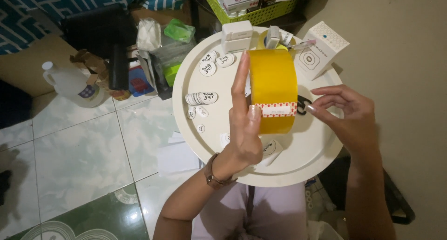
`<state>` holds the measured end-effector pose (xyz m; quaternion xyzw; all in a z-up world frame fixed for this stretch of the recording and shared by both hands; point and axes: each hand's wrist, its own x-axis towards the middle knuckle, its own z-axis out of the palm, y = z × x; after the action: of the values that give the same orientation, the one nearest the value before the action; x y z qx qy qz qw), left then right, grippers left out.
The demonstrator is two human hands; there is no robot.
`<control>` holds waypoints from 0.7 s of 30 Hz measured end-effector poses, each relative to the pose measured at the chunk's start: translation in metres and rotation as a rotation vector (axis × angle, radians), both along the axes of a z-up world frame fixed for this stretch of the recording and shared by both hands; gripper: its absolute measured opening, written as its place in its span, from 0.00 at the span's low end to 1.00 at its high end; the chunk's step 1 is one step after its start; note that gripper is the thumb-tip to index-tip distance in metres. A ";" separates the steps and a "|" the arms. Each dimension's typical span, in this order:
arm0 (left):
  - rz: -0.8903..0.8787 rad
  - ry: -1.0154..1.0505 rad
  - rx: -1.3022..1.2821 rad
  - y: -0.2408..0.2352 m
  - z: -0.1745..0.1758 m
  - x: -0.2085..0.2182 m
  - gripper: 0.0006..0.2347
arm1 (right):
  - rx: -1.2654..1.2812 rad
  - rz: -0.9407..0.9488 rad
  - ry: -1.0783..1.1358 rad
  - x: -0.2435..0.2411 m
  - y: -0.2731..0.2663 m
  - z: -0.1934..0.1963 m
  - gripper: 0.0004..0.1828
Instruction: Applying small adhesive labels and tape to various items including small plastic components and a roll of tape using scissors.
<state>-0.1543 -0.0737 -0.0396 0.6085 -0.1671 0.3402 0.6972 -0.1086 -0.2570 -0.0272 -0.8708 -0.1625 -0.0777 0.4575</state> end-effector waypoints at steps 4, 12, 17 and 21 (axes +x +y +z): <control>-0.072 0.091 -0.017 -0.001 0.003 -0.007 0.27 | -0.079 0.083 -0.146 -0.011 -0.001 0.008 0.17; -0.027 -0.043 0.163 -0.003 -0.009 -0.005 0.26 | -0.643 0.029 -0.298 -0.030 0.004 0.046 0.08; -0.033 -0.055 0.151 -0.006 -0.008 -0.006 0.26 | -0.440 0.081 -0.703 -0.045 0.003 0.047 0.08; -0.049 -0.110 0.172 -0.009 -0.013 -0.005 0.25 | -0.318 0.188 -0.801 -0.067 0.029 0.050 0.08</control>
<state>-0.1592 -0.0825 -0.0524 0.6424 -0.2484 0.3403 0.6402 -0.1757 -0.2275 0.0231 -0.8129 -0.4156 -0.3411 0.2237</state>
